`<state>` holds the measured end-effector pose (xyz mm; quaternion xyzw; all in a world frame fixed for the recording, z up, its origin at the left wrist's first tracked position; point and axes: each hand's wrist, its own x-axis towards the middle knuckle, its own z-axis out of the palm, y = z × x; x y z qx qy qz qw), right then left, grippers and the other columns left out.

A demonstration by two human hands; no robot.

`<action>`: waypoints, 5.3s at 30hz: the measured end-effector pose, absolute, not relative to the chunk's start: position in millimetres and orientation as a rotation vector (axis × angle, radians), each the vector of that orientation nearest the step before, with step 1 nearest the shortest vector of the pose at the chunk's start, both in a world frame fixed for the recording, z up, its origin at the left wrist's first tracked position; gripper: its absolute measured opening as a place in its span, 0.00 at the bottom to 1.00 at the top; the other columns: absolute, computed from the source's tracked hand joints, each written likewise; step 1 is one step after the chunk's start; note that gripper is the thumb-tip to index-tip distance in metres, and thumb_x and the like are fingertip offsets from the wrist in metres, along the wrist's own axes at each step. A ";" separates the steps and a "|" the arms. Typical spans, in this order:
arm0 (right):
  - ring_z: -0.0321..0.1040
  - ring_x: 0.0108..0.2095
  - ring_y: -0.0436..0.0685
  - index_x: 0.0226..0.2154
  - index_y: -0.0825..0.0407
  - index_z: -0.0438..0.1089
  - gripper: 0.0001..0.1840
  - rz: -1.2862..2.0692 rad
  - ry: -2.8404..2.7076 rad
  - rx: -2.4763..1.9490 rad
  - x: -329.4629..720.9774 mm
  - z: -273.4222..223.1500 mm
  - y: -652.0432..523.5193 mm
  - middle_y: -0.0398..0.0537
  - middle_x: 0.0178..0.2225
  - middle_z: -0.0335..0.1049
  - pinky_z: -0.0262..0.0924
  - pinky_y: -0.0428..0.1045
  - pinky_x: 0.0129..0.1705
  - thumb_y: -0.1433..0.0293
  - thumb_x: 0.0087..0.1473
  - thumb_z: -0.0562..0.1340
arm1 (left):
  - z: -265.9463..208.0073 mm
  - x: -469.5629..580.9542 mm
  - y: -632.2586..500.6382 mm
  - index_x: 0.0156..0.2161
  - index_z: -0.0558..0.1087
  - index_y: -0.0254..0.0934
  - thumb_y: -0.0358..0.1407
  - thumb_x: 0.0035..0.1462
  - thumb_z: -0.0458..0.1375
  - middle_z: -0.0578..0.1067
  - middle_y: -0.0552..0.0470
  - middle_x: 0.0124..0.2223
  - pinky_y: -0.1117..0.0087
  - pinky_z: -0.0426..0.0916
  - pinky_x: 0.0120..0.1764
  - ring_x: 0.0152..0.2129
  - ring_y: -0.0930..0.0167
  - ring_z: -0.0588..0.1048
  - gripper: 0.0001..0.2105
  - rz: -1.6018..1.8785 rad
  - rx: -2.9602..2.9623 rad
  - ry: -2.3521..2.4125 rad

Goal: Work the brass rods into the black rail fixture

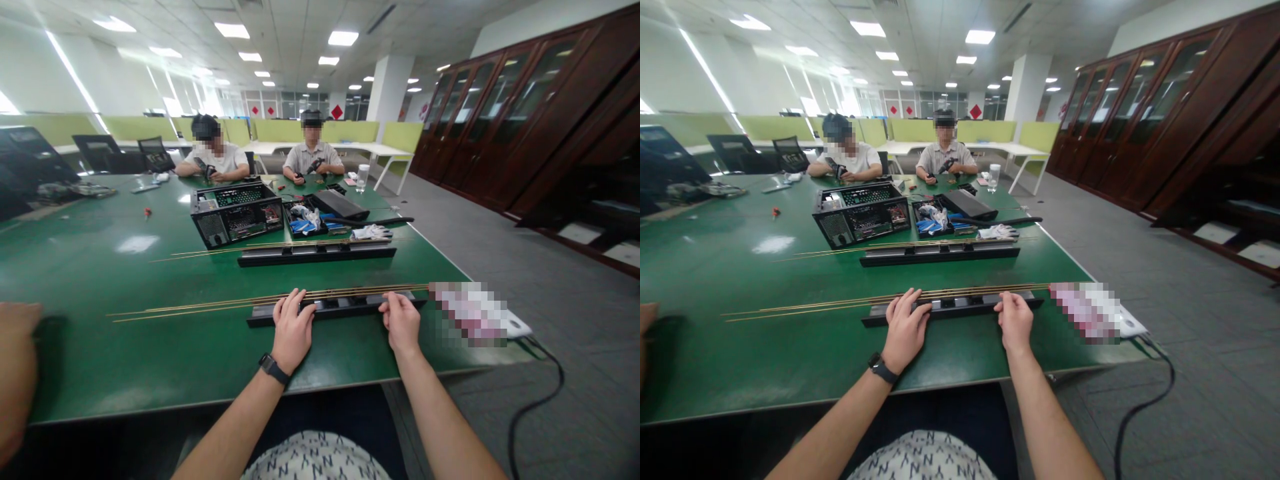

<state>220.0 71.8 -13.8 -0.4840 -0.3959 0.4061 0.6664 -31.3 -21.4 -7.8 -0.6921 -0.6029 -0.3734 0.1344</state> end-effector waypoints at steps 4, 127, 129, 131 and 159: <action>0.55 0.12 0.43 0.36 0.53 0.73 0.20 0.870 -0.916 -1.027 219.6 -9.7 69.1 0.49 0.33 0.78 0.44 0.43 0.11 0.53 0.52 0.71 | -7.3 -31.6 -18.8 0.50 0.77 0.45 0.29 0.66 0.55 0.72 0.44 0.64 0.47 0.54 0.65 0.65 0.58 0.65 0.13 -1.079 -2.006 -1.776; 0.55 0.12 0.43 0.42 0.55 0.78 0.19 0.911 -0.967 -0.987 223.1 -0.5 65.9 0.54 0.38 0.79 0.42 0.43 0.11 0.59 0.55 0.67 | -4.7 -32.7 -23.2 0.58 0.72 0.42 0.31 0.62 0.57 0.67 0.41 0.66 0.46 0.56 0.64 0.68 0.55 0.59 0.19 -1.188 -1.804 -1.951; 0.56 0.13 0.44 0.44 0.55 0.78 0.20 0.902 -1.000 -1.009 221.9 -1.2 64.1 0.53 0.39 0.79 0.42 0.43 0.12 0.58 0.55 0.67 | -4.8 -33.0 -23.1 0.58 0.72 0.42 0.31 0.62 0.57 0.68 0.40 0.66 0.46 0.57 0.64 0.68 0.54 0.60 0.19 -1.197 -1.795 -1.948; 0.60 0.15 0.46 0.47 0.54 0.77 0.21 0.826 -1.024 -1.059 221.6 -2.1 62.8 0.52 0.38 0.78 0.48 0.43 0.15 0.58 0.56 0.66 | -4.7 -33.2 -23.0 0.58 0.72 0.41 0.30 0.62 0.58 0.69 0.39 0.65 0.45 0.57 0.63 0.67 0.54 0.61 0.19 -1.206 -1.788 -1.942; 0.61 0.65 0.69 0.55 0.52 0.75 0.20 -0.110 -1.717 -1.158 219.9 -13.1 70.2 0.58 0.59 0.72 0.55 0.68 0.65 0.64 0.64 0.59 | 0.6 -55.1 -11.9 0.43 0.77 0.40 0.32 0.64 0.56 0.73 0.41 0.55 0.51 0.63 0.60 0.58 0.58 0.69 0.07 -1.325 -1.595 -1.973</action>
